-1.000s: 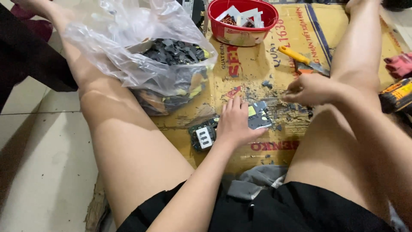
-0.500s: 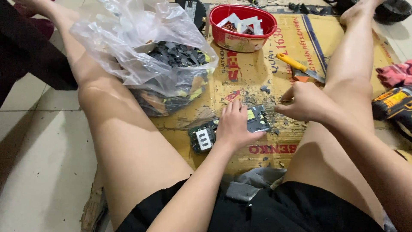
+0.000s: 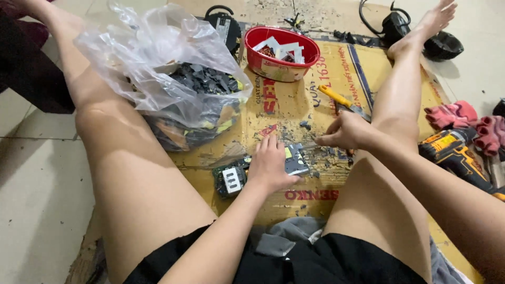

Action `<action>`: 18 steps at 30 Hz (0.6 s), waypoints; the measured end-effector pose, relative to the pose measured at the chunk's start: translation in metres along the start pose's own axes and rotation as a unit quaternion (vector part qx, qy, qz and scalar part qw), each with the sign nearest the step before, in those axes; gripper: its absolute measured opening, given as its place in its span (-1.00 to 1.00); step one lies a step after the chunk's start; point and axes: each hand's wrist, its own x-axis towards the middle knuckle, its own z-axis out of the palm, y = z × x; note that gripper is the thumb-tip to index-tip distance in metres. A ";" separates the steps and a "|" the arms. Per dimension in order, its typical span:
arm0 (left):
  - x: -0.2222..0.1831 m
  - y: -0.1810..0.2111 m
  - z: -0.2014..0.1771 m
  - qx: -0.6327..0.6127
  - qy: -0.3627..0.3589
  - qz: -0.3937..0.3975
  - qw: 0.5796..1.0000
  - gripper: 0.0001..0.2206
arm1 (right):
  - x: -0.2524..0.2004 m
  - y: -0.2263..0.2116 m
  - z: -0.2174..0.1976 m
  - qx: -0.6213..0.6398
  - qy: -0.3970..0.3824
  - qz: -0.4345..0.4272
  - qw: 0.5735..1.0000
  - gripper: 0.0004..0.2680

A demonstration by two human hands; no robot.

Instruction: Scraping components and material off a circuit board using a small blade and pliers

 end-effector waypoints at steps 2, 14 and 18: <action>0.005 -0.004 0.004 -0.005 -0.008 -0.001 1.000 -0.24 | -0.007 -0.009 -0.008 0.012 -0.007 -0.007 1.000 -0.77; 0.003 -0.005 0.006 -0.011 -0.028 -0.015 0.999 -0.25 | 0.041 0.053 0.029 0.082 -0.039 0.008 0.996 -0.74; 0.000 -0.002 0.001 -0.020 0.005 0.001 1.000 -0.25 | 0.041 0.060 0.032 0.062 -0.024 0.006 0.998 -0.74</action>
